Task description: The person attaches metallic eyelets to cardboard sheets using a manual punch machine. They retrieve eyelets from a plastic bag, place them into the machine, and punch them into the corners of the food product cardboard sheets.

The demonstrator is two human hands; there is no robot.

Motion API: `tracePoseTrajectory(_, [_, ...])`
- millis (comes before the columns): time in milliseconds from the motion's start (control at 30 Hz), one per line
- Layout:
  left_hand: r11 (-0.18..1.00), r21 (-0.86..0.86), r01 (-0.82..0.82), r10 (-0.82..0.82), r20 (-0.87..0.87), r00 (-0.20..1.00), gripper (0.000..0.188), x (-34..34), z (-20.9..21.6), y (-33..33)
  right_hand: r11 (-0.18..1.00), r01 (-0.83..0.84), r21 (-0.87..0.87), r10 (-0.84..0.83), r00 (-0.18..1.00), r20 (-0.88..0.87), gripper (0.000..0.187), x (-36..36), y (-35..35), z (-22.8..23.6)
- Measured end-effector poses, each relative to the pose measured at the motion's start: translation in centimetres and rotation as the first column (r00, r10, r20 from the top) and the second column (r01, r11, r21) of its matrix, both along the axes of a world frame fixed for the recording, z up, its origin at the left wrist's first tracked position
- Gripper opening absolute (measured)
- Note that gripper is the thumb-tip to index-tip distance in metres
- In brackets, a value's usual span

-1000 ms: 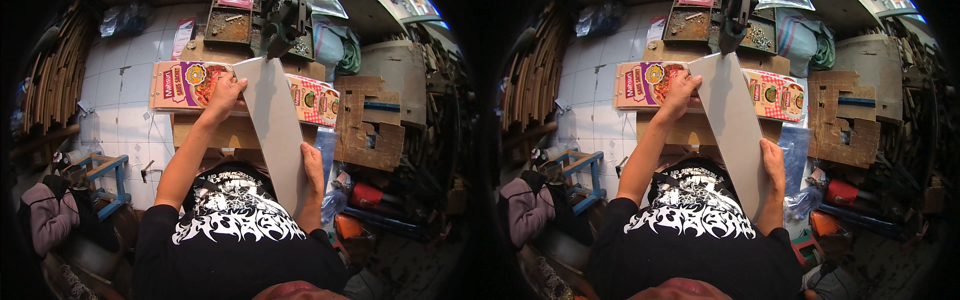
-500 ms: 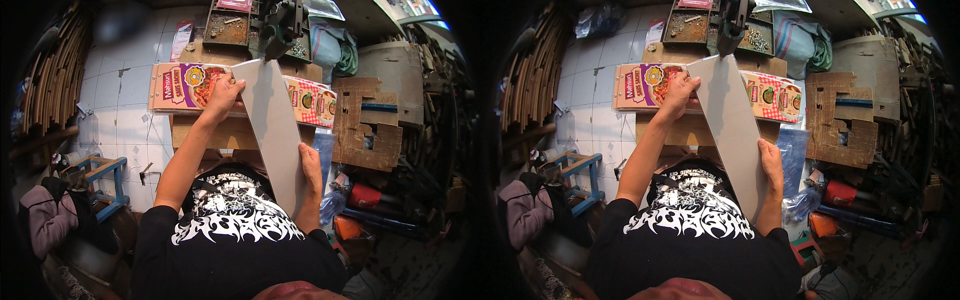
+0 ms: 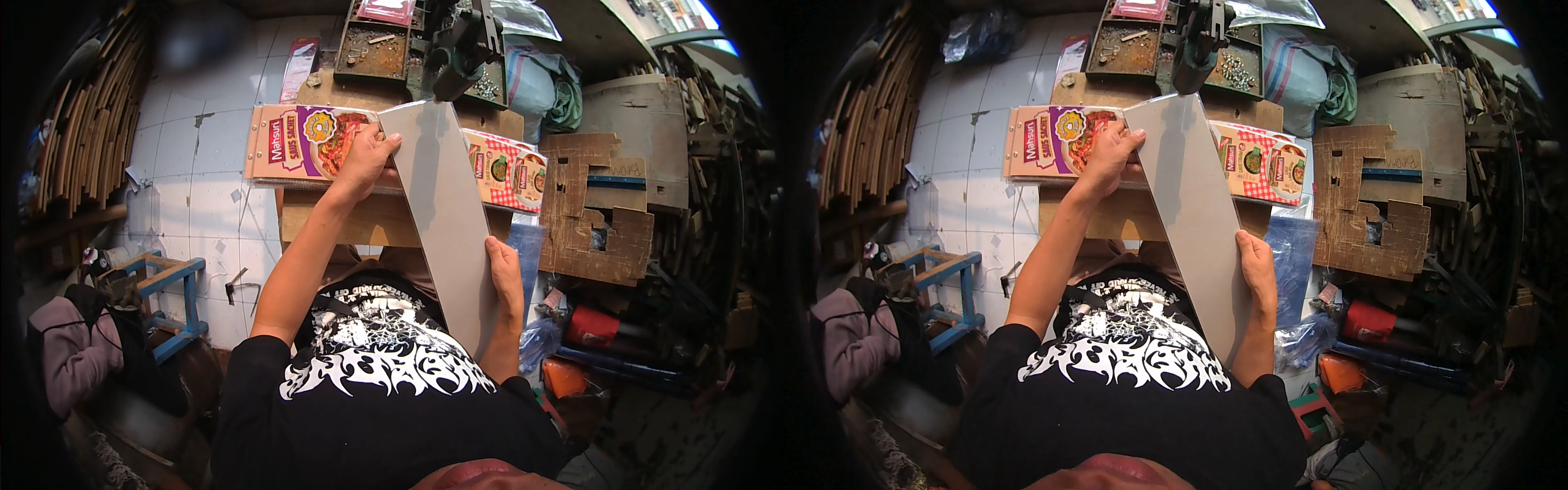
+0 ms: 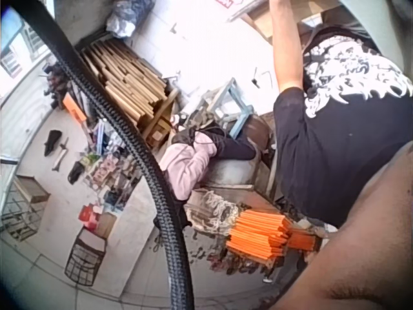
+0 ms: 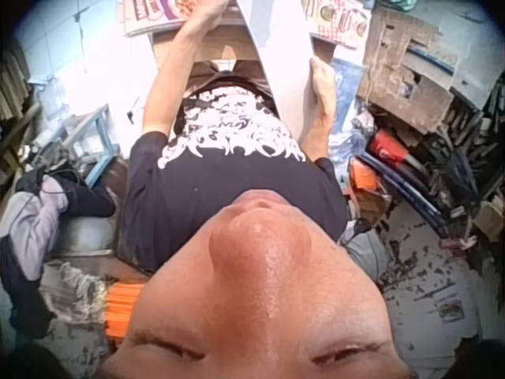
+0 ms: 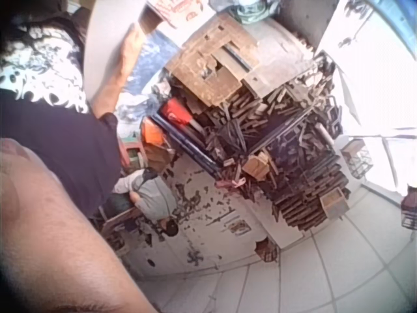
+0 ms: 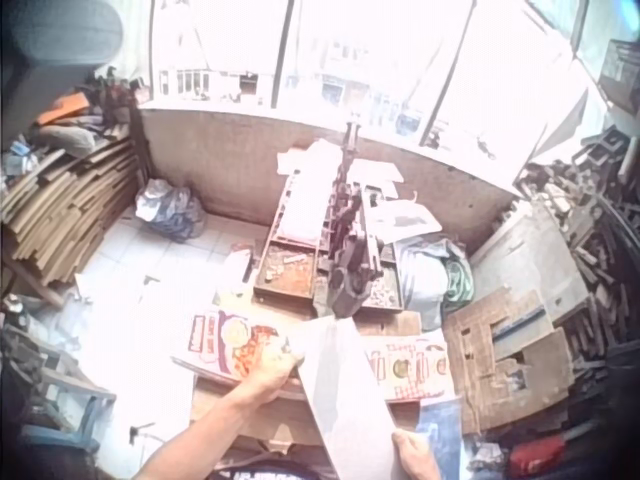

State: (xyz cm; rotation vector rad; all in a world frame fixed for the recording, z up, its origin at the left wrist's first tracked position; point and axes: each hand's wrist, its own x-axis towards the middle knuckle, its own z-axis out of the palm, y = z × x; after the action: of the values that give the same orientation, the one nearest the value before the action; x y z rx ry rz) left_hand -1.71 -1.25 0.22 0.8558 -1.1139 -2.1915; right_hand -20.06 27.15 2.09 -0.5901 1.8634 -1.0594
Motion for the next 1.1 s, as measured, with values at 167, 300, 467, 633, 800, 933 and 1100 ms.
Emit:
tracePoseTrajectory(167, [1.0,0.004,-0.007,0.007,0.013,1.0,0.027,-0.1,0.2,0.1,1.0,-0.025,0.012,0.025,0.999,-0.027,0.047,-0.3,0.3,-0.4])
tracePoseTrajectory(300, [1.0,-0.008,-0.002,0.002,0.023,1.0,0.027,-0.3,-0.3,0.0,0.999,0.002,-0.032,-0.005,0.997,-0.074,0.046,0.4,-0.1,-0.3])
tracePoseTrajectory(467, [1.0,-0.012,-0.012,0.011,-0.049,0.999,0.025,-0.1,-0.4,-0.3,0.999,0.013,-0.051,-0.013,1.0,-0.007,0.046,0.7,-0.3,0.4])
tracePoseTrajectory(633, [1.0,0.002,-0.007,0.007,0.013,1.0,0.026,-0.2,-0.4,0.2,0.996,0.024,-0.089,-0.02,0.998,0.054,0.045,0.8,0.4,0.2])
tracePoseTrajectory(800, [0.999,0.052,0.0,-0.002,0.048,0.999,0.026,1.5,0.7,2.8,0.995,-0.083,-0.047,0.089,0.984,0.156,0.045,0.0,3.0,1.5])
tracePoseTrajectory(933, [0.965,0.262,-0.019,0.075,-0.204,0.976,0.026,3.0,-0.9,4.7,0.905,-0.411,-0.109,0.426,0.869,0.251,0.044,-0.5,4.1,4.4])
tracePoseTrajectory(1100, [0.894,0.446,0.04,0.274,-0.616,0.739,0.027,3.4,-0.8,5.5,0.968,-0.071,-0.242,0.224,0.684,0.694,0.016,0.6,1.1,3.7])
